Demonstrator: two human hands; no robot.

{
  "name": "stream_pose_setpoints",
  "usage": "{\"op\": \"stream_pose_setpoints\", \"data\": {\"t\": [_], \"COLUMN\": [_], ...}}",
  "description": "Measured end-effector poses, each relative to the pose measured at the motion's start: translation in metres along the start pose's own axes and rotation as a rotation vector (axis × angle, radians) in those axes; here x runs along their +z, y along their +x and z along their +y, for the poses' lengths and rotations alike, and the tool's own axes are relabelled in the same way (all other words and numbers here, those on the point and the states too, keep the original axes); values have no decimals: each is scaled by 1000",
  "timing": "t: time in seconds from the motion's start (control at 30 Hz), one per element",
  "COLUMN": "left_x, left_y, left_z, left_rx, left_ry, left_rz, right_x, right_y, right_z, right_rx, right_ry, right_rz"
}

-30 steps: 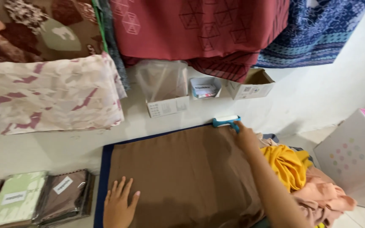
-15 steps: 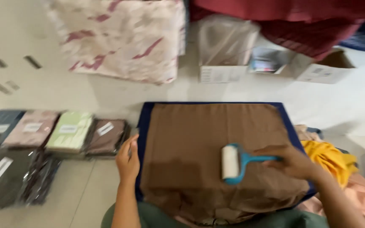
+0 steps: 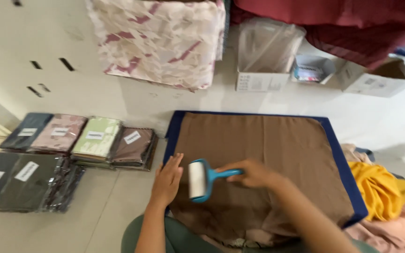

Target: Packaging a hijab into a plastic sleeve and using a lint roller to clean a piece of brown fabric.

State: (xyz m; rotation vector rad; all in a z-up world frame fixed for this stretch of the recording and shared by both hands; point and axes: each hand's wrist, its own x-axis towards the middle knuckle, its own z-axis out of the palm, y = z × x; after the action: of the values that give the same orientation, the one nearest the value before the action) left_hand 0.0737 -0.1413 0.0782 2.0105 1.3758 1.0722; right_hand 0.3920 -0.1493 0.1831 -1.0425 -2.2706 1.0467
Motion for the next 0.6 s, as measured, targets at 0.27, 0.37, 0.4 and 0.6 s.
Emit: {"op": "stream_pose_setpoints", "data": {"t": [0.27, 0.37, 0.4, 0.6], "left_x": [26, 26, 27, 24], "left_y": [3, 4, 4, 4], "left_z": [-41, -45, -48, -42], "left_rx": [96, 69, 81, -42], "left_ry": [628, 650, 645, 618], "left_rz": [-45, -101, -105, -201], "right_x": [-128, -155, -158, -171], "right_y": [-228, -325, -331, -369], "right_z": [82, 103, 82, 53], "right_rx": [374, 673, 682, 1031], "right_ry": [-185, -361, -363, -289], "right_rz": [209, 352, 362, 401]}}
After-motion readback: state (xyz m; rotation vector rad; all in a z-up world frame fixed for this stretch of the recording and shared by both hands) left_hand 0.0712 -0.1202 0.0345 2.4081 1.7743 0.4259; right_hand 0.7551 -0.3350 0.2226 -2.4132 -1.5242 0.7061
